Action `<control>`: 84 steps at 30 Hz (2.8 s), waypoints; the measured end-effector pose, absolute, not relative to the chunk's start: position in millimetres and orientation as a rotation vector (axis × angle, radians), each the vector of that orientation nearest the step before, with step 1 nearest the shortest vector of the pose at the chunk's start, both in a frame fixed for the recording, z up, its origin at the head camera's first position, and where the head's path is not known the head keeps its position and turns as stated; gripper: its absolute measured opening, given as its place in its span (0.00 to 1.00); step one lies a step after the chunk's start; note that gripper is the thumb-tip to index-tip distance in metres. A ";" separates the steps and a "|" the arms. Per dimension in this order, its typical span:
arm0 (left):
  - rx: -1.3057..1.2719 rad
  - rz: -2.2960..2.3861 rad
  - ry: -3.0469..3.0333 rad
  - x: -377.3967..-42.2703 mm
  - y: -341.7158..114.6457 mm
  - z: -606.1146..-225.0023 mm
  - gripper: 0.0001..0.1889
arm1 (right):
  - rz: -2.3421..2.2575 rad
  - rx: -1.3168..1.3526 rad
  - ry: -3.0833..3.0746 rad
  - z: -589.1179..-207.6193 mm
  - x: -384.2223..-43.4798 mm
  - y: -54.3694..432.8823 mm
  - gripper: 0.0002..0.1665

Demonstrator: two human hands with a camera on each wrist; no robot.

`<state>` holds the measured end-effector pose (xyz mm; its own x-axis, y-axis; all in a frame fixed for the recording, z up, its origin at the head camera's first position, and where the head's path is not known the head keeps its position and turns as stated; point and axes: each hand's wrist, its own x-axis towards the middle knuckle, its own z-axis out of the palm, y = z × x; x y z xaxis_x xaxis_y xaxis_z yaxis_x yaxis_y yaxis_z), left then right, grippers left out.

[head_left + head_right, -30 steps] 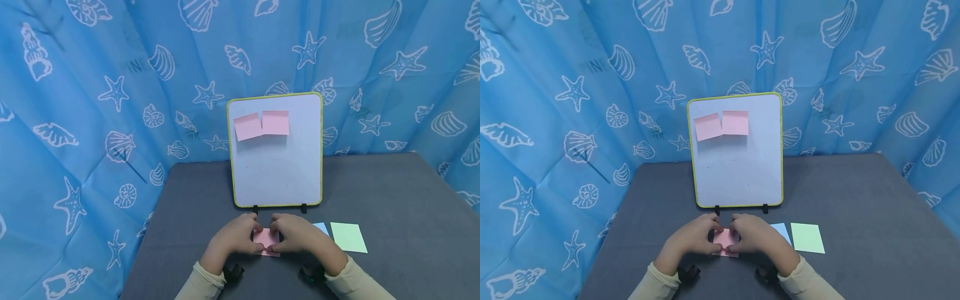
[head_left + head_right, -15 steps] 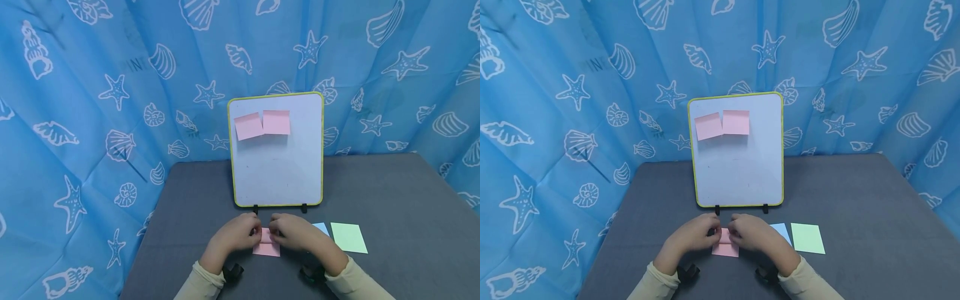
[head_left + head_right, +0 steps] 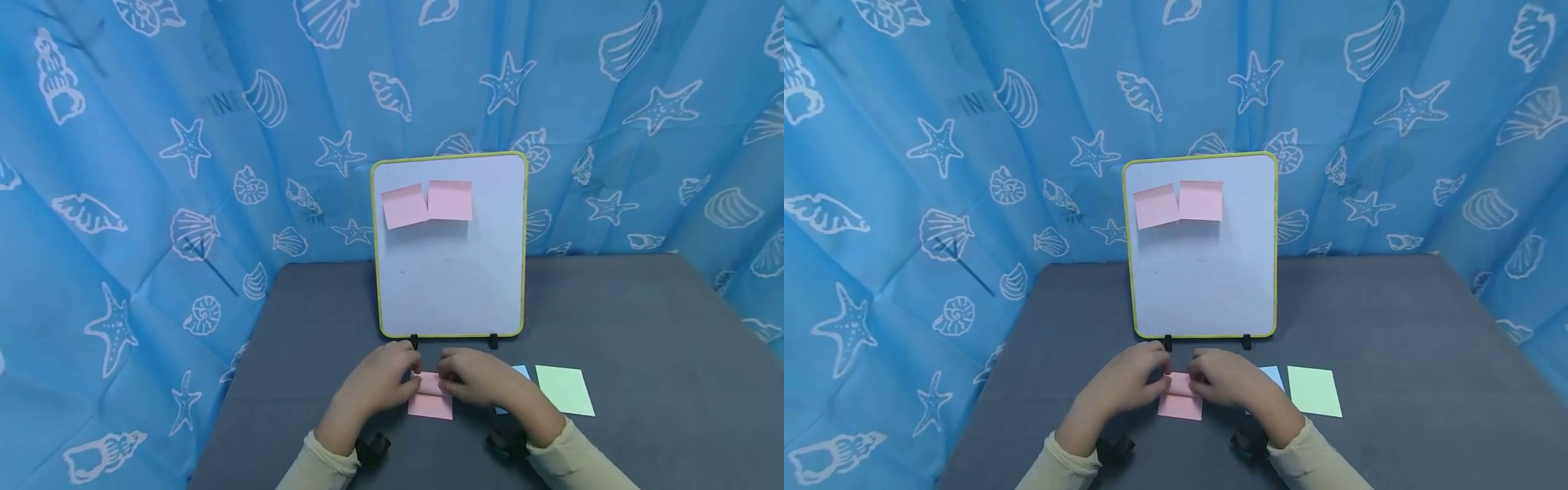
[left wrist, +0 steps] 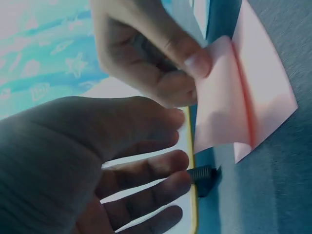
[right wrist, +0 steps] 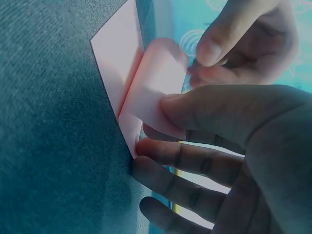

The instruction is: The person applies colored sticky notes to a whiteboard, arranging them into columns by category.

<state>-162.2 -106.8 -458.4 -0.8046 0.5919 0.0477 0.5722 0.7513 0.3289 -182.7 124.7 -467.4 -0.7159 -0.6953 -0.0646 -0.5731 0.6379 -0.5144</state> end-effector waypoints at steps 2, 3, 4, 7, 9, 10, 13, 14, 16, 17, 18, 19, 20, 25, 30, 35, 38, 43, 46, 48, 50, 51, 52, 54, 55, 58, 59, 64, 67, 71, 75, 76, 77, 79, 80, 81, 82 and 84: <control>0.974 0.505 2.897 -156.0 -106.8 -455.1 0.04 | -0.695 -1.024 2.599 -467.0 -183.1 125.4 0.05; 0.984 0.497 2.899 -152.5 -106.3 -454.6 0.05 | -0.698 -1.023 2.596 -467.0 -183.2 125.9 0.05; 0.998 0.489 2.898 -148.7 -106.1 -454.6 0.06 | -0.697 -1.018 2.598 -467.2 -183.5 125.8 0.05; 1.055 0.433 2.881 -138.7 -103.6 -459.2 0.07 | -0.679 -0.986 2.605 -466.9 -183.9 126.6 0.05; 1.086 0.388 2.870 -133.6 -101.3 -465.0 0.06 | -0.666 -0.966 2.611 -466.7 -184.4 127.4 0.05; 1.104 0.371 2.864 -131.9 -100.3 -467.9 0.06 | -0.662 -0.952 2.613 -466.5 -184.9 127.9 0.05; 1.136 0.307 2.868 -128.9 -98.2 -475.3 0.02 | -0.660 -0.923 2.615 -465.2 -185.8 129.2 0.05; 1.144 0.286 2.874 -128.3 -97.9 -477.1 0.02 | -0.660 -0.917 2.615 -464.8 -186.1 129.8 0.06; 1.127 0.273 2.877 -127.5 -96.9 -479.5 0.03 | -0.657 -0.899 2.620 -464.1 -186.6 131.2 0.05; 1.116 0.262 2.879 -126.8 -96.5 -480.0 0.03 | -0.654 -0.896 2.624 -463.9 -186.7 132.1 0.05; 1.102 0.258 2.878 -126.3 -95.9 -480.5 0.03 | -0.654 -0.893 2.627 -463.6 -186.9 132.9 0.05; 1.086 0.257 2.876 -125.8 -95.6 -480.9 0.03 | -0.654 -0.889 2.631 -463.9 -187.0 133.6 0.05; 1.072 0.255 2.874 -125.2 -95.2 -481.4 0.03 | -0.659 -0.893 2.632 -464.0 -187.2 134.4 0.05; 1.087 0.240 2.903 -123.0 -93.6 -483.0 0.05 | -0.689 -0.952 2.624 -465.2 -188.2 137.7 0.07; 1.120 0.251 2.933 -123.1 -93.4 -484.6 0.06 | -0.724 -1.009 2.619 -464.0 -189.0 140.0 0.10; 1.129 0.270 2.939 -124.9 -94.2 -485.0 0.05 | -0.737 -1.013 2.621 -462.4 -190.4 141.6 0.10; 1.151 0.295 2.948 -125.1 -95.2 -485.9 0.06 | -0.738 -1.016 2.623 -463.3 -191.2 142.7 0.11; 1.200 0.302 2.994 -124.7 -94.6 -487.7 0.09 | -0.753 -1.025 2.633 -464.4 -193.6 145.0 0.11; 1.181 0.300 2.996 -124.5 -92.4 -486.9 0.10 | -0.749 -1.011 2.649 -464.3 -194.7 147.0 0.11; 1.147 0.304 2.984 -125.2 -90.2 -485.1 0.10 | -0.728 -0.999 2.672 -464.1 -195.3 149.0 0.11; 1.102 0.313 2.967 -126.2 -87.9 -483.0 0.10 | -0.699 -0.983 2.706 -464.3 -195.8 151.0 0.12; 1.082 0.315 2.964 -126.8 -86.9 -482.2 0.09 | -0.683 -0.979 2.725 -464.8 -196.2 151.8 0.12; 1.062 0.313 2.959 -127.3 -86.1 -481.3 0.09 | -0.673 -0.974 2.741 -465.0 -196.7 152.5 0.12; 1.014 0.317 2.945 -127.5 -85.1 -479.8 0.07 | -0.666 -0.964 2.762 -465.8 -197.6 153.6 0.10; 0.993 0.320 2.939 -127.3 -84.9 -479.0 0.06 | -0.670 -0.963 2.764 -466.4 -198.3 154.2 0.10; 0.955 0.343 2.932 -126.1 -85.0 -479.0 0.06 | -0.672 -0.950 2.760 -466.7 -200.3 155.9 0.11; 0.948 0.353 2.930 -125.6 -85.0 -479.4 0.06 | -0.673 -0.951 2.756 -466.7 -200.6 156.3 0.11; 0.921 0.430 2.922 -125.3 -85.0 -482.9 0.06 | -0.662 -0.935 2.755 -463.5 -201.9 158.2 0.11; 0.883 0.461 2.901 -126.0 -84.5 -482.8 0.06 | -0.669 -0.895 2.760 -460.8 -202.7 160.7 0.10; 0.871 0.480 2.887 -127.0 -84.3 -480.6 0.06 | -0.698 -0.830 2.768 -455.2 -204.8 167.7 0.09; 0.911 0.485 2.903 -126.6 -84.9 -480.0 0.10 | -0.773 -0.804 2.790 -445.1 -205.7 182.2 0.07; 0.929 0.486 2.908 -126.2 -85.2 -480.3 0.11 | -0.834 -0.821 2.774 -441.5 -205.2 186.8 0.07; 0.937 0.492 2.909 -125.9 -85.5 -480.5 0.12 | -0.903 -0.851 2.755 -437.7 -204.5 191.4 0.07; 0.955 0.506 2.911 -125.3 -85.9 -481.0 0.13 | -1.051 -0.927 2.703 -430.1 -202.3 200.6 0.07; 0.961 0.506 2.915 -125.0 -86.2 -481.2 0.12 | -1.114 -0.971 2.673 -426.6 -200.9 204.5 0.07; 0.965 0.507 2.919 -124.7 -86.5 -481.2 0.12 | -1.171 -1.011 2.644 -423.0 -199.6 207.5 0.07; 0.965 0.508 2.922 -124.6 -87.0 -481.2 0.11 | -1.209 -1.041 2.629 -419.8 -198.5 209.8 0.07; 0.960 0.505 2.931 -124.9 -87.6 -481.1 0.08 | -1.223 -1.068 2.649 -415.0 -197.2 213.3 0.08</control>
